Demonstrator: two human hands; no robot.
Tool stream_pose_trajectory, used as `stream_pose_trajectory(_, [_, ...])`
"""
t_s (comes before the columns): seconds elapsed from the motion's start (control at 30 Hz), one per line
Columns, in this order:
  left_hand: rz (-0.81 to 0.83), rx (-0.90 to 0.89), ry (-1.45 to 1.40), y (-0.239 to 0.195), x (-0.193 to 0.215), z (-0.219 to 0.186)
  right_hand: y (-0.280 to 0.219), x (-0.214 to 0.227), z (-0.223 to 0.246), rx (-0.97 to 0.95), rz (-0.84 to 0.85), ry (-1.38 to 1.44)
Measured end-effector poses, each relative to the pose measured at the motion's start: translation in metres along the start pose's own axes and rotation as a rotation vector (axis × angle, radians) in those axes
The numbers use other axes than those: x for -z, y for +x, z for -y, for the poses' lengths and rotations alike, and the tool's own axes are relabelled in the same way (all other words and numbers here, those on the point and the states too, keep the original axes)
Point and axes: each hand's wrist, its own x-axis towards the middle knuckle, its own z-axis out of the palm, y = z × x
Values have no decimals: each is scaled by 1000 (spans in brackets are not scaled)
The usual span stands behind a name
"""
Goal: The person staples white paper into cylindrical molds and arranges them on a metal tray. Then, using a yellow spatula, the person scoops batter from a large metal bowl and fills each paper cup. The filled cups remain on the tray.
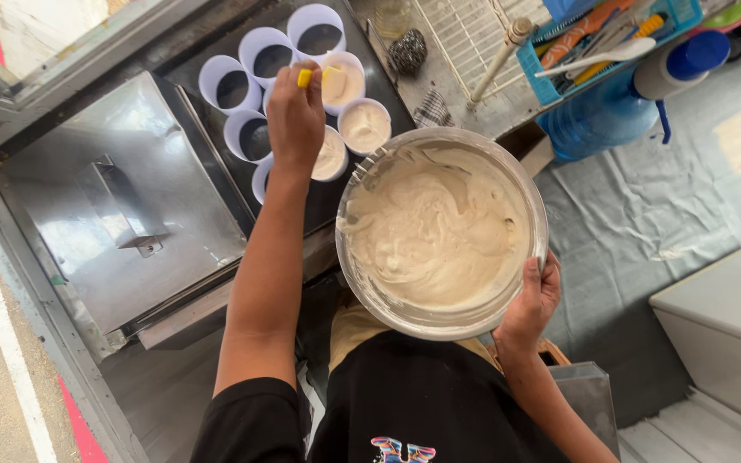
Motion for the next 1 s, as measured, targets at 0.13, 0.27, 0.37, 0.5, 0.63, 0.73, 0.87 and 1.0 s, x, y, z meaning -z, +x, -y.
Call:
stream_pose_trajectory(0.13, [-119,283,-258,-8,23,-9,11,-4,-4,16,19,20])
stream_pose_trajectory(0.27, [71,535,-749,-59,51,-31,8,-1,-8,25,23,35])
stream_pose_trajectory(0.37, [271,502,-408,-99,43,-48,8,0,-6,15,23,26])
stream_pose_trajectory(0.5, [371,874,-631,-142,-8,-56,8,-1,-5,56,65,34])
stream_pose_trajectory(0.63, [493,1105,-1028,-179,-35,-56,9,-2,-3,28,54,48])
stream_pose_trajectory(0.73, [474,1221,-1081,-184,-33,-50,9,-3,-4,37,71,65])
stream_pose_trajectory(0.87, [433,1225,-1095,-170,-14,-48,10,-2,-3,15,35,42])
stream_pose_trajectory(1.0, [315,1236,-1107,-137,13,-42,12,-3,-2,23,74,59])
